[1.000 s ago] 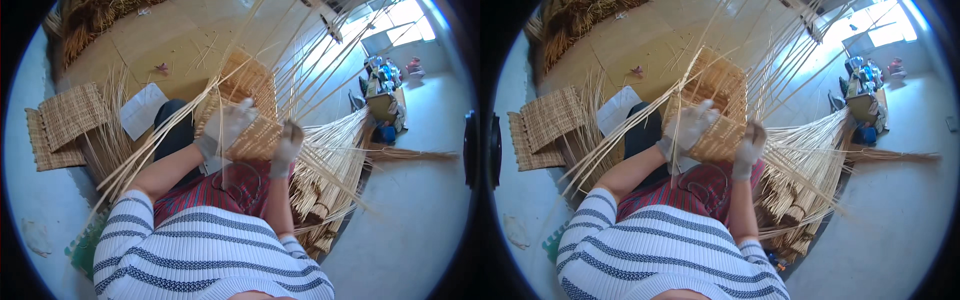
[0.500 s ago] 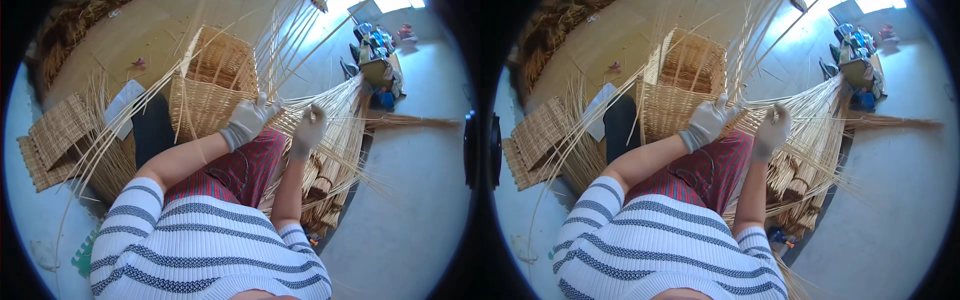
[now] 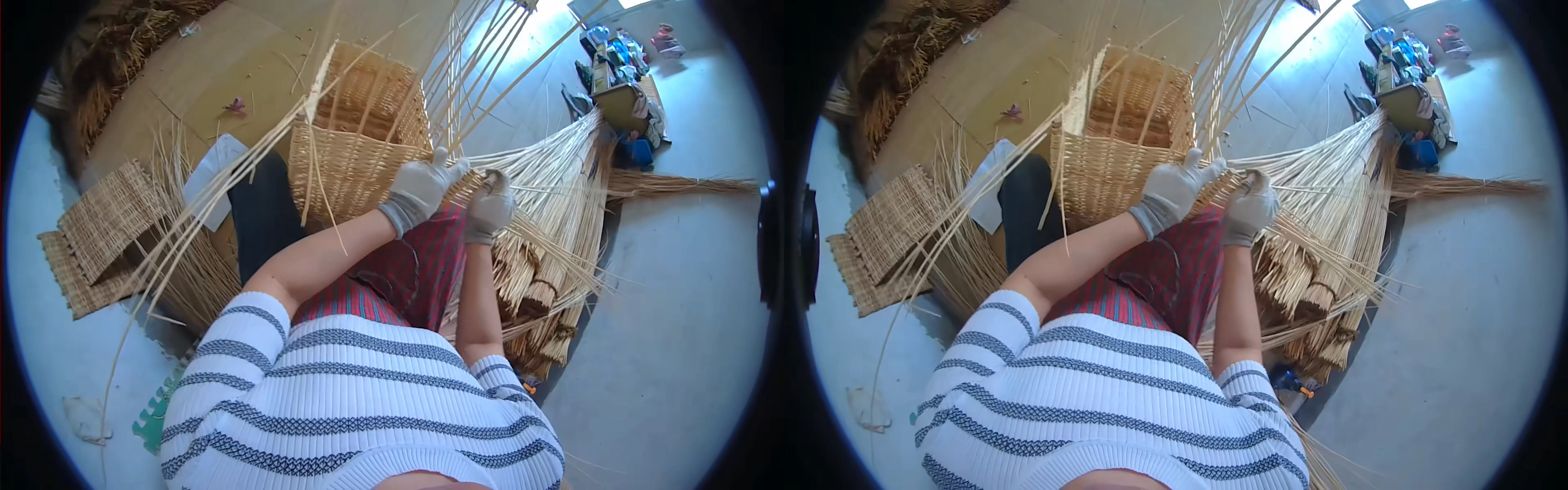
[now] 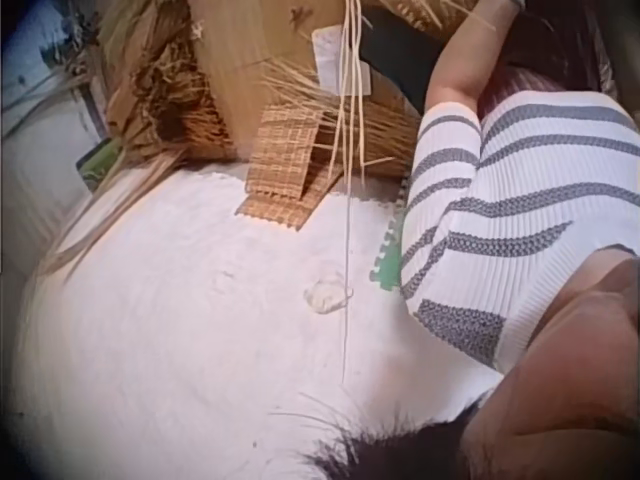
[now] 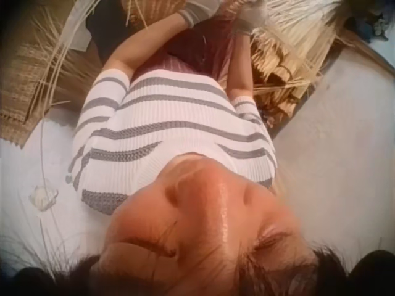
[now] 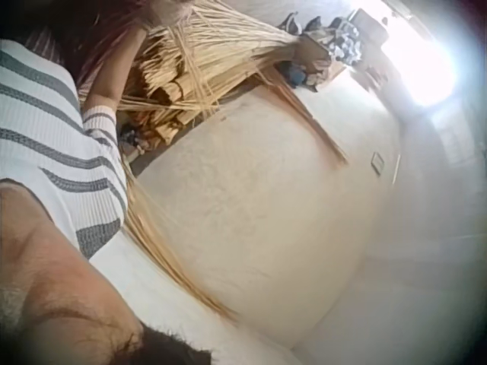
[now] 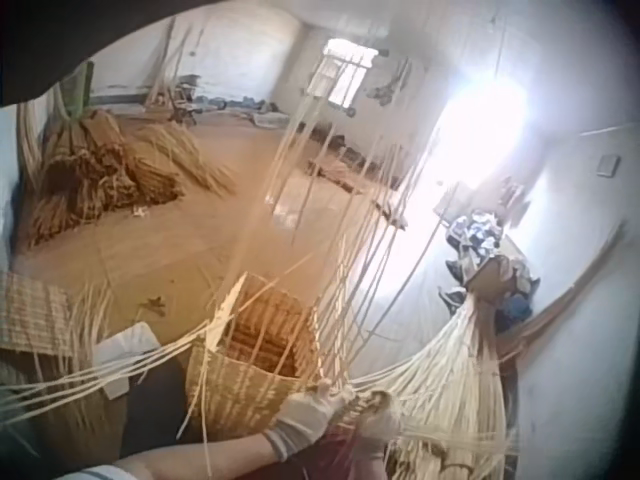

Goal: Weaving a wicker basket using long strips of material while sitting on a mat.

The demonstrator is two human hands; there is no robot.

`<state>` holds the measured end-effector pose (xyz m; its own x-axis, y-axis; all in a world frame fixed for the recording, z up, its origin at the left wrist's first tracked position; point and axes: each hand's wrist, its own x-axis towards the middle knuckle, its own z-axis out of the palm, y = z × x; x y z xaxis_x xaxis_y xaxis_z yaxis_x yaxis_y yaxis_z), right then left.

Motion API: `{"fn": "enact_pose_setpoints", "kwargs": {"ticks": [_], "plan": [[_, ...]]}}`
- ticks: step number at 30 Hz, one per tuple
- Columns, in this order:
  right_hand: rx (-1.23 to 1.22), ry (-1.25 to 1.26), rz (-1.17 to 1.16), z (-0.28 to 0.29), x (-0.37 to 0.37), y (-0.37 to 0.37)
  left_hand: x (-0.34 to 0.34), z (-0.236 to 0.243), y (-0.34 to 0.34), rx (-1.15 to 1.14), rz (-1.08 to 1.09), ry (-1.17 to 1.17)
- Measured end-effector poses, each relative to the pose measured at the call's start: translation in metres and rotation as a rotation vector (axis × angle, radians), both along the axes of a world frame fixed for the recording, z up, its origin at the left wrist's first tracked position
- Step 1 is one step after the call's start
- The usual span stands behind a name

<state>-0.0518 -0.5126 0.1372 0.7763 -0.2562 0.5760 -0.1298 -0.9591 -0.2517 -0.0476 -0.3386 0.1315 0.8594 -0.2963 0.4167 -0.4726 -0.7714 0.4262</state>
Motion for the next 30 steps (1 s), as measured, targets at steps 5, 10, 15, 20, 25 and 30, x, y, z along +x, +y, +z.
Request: {"fn": "enact_pose_setpoints", "kwargs": {"ticks": [5,10,15,20,25,30], "plan": [[0.484,-0.286,0.181,0.017,0.003,0.022,-0.014,-0.013,0.091,-0.873,-0.084,-0.162],[0.89,0.127,0.688,0.007,-0.031,0.134,-0.018,-0.037,0.195,-1.053,0.463,-0.078],[0.486,0.265,1.062,0.022,-0.054,0.24,-0.016,-0.043,0.207,-1.181,0.15,-0.207],[0.223,0.405,1.161,0.055,-0.054,0.264,-0.024,-0.04,0.227,-1.228,-0.017,0.018],[0.359,0.238,1.09,0.038,-0.065,0.232,0.025,-0.032,0.278,-1.172,-0.443,0.558],[1.098,0.301,0.67,0.026,-0.038,0.186,0.064,-0.043,0.267,-0.728,-0.379,0.5]]}}
